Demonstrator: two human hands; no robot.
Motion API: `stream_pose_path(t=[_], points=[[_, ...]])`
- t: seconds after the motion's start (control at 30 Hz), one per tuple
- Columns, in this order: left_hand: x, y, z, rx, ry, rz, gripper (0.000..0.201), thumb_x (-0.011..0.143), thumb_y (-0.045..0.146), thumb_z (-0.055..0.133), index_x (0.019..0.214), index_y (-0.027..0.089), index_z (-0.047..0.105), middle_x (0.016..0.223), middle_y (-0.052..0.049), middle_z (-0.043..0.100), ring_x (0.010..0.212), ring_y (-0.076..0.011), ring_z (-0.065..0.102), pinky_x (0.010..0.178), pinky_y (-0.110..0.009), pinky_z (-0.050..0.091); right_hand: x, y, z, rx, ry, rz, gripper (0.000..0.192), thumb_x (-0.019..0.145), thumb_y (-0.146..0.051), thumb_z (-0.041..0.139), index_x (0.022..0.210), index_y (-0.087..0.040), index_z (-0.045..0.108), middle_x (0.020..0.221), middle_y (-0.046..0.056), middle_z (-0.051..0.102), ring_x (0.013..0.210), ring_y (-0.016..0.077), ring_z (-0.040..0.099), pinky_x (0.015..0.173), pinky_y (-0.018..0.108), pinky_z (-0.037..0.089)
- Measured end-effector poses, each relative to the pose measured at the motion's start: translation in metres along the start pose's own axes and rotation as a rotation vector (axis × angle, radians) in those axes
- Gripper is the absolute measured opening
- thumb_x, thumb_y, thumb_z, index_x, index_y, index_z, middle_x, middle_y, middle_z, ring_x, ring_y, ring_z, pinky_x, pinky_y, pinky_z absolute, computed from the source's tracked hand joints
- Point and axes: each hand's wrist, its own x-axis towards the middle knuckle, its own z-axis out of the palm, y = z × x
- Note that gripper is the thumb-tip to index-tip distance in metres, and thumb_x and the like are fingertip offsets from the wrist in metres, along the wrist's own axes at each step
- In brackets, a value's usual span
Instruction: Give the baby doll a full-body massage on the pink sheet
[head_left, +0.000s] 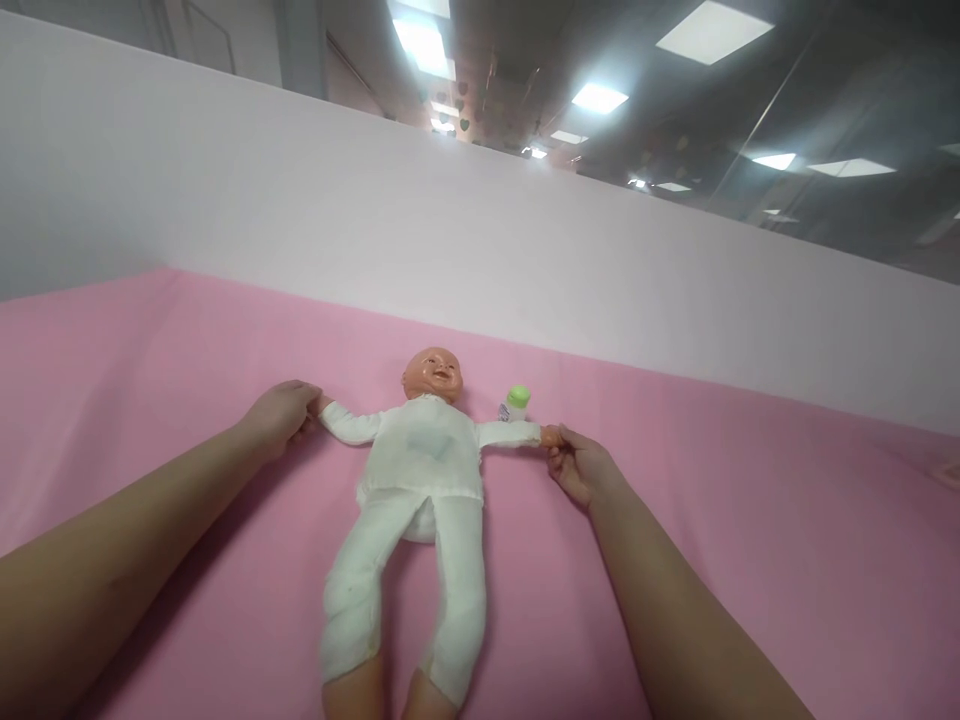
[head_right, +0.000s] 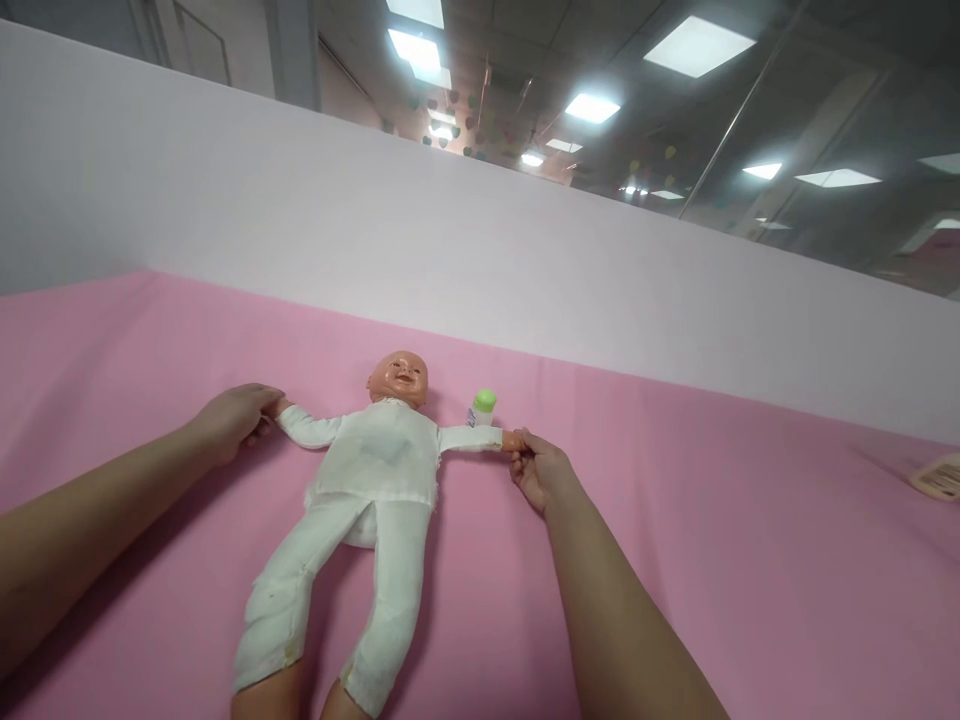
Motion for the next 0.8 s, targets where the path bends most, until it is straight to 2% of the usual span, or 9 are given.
stream_pose_path(t=[0.17, 0.3, 0.5, 0.67, 0.8], points=[[-0.002, 0.005, 0.002, -0.021, -0.013, 0.018, 0.023, 0.066, 0.02, 0.068, 0.089, 0.017, 0.063, 0.063, -0.002, 0.06, 0.044, -0.0123, 0.05, 0.038, -0.022, 0.038, 0.0, 0.006, 0.001, -0.03, -0.037, -0.037, 0.013, 0.08, -0.022, 0.075, 0.085, -0.017, 0.065, 0.076, 0.006, 0.065, 0.059, 0.0136, 0.058, 0.048, 0.024, 0.054], [-0.005, 0.008, 0.006, -0.051, -0.079, 0.02, 0.025, 0.062, 0.018, 0.071, 0.086, 0.016, 0.063, 0.065, -0.004, 0.063, 0.046, -0.0124, 0.051, 0.042, -0.023, 0.044, -0.005, 0.004, 0.001, -0.079, -0.076, -0.055, 0.023, 0.073, -0.021, 0.082, 0.088, -0.017, 0.066, 0.071, 0.003, 0.063, 0.054, 0.0104, 0.053, 0.041, 0.019, 0.043], [-0.003, 0.002, -0.004, -0.103, -0.083, 0.115, 0.021, 0.072, 0.028, 0.074, 0.086, 0.016, 0.064, 0.072, -0.003, 0.065, 0.046, -0.0087, 0.046, 0.04, -0.02, 0.04, -0.008, 0.001, -0.003, -0.16, -0.075, -0.07, 0.034, 0.066, -0.029, 0.087, 0.087, -0.019, 0.063, 0.067, -0.002, 0.059, 0.05, 0.0088, 0.049, 0.04, 0.018, 0.036], [0.002, -0.002, -0.014, -0.094, -0.053, 0.14, 0.016, 0.083, 0.028, 0.071, 0.087, 0.014, 0.063, 0.07, -0.001, 0.064, 0.047, -0.0086, 0.046, 0.044, -0.021, 0.043, -0.003, 0.006, 0.0, -0.209, -0.027, -0.091, 0.035, 0.074, -0.044, 0.082, 0.077, -0.021, 0.055, 0.056, -0.006, 0.049, 0.043, 0.0071, 0.039, 0.036, 0.017, 0.025], [0.001, -0.002, -0.015, -0.105, -0.056, 0.121, 0.013, 0.084, 0.026, 0.068, 0.091, 0.015, 0.065, 0.062, 0.0, 0.06, 0.047, -0.0105, 0.049, 0.043, -0.021, 0.045, 0.001, 0.011, 0.002, -0.22, 0.011, -0.111, 0.03, 0.079, -0.044, 0.076, 0.081, -0.021, 0.057, 0.057, -0.006, 0.05, 0.041, 0.0065, 0.035, 0.036, 0.017, 0.022]])
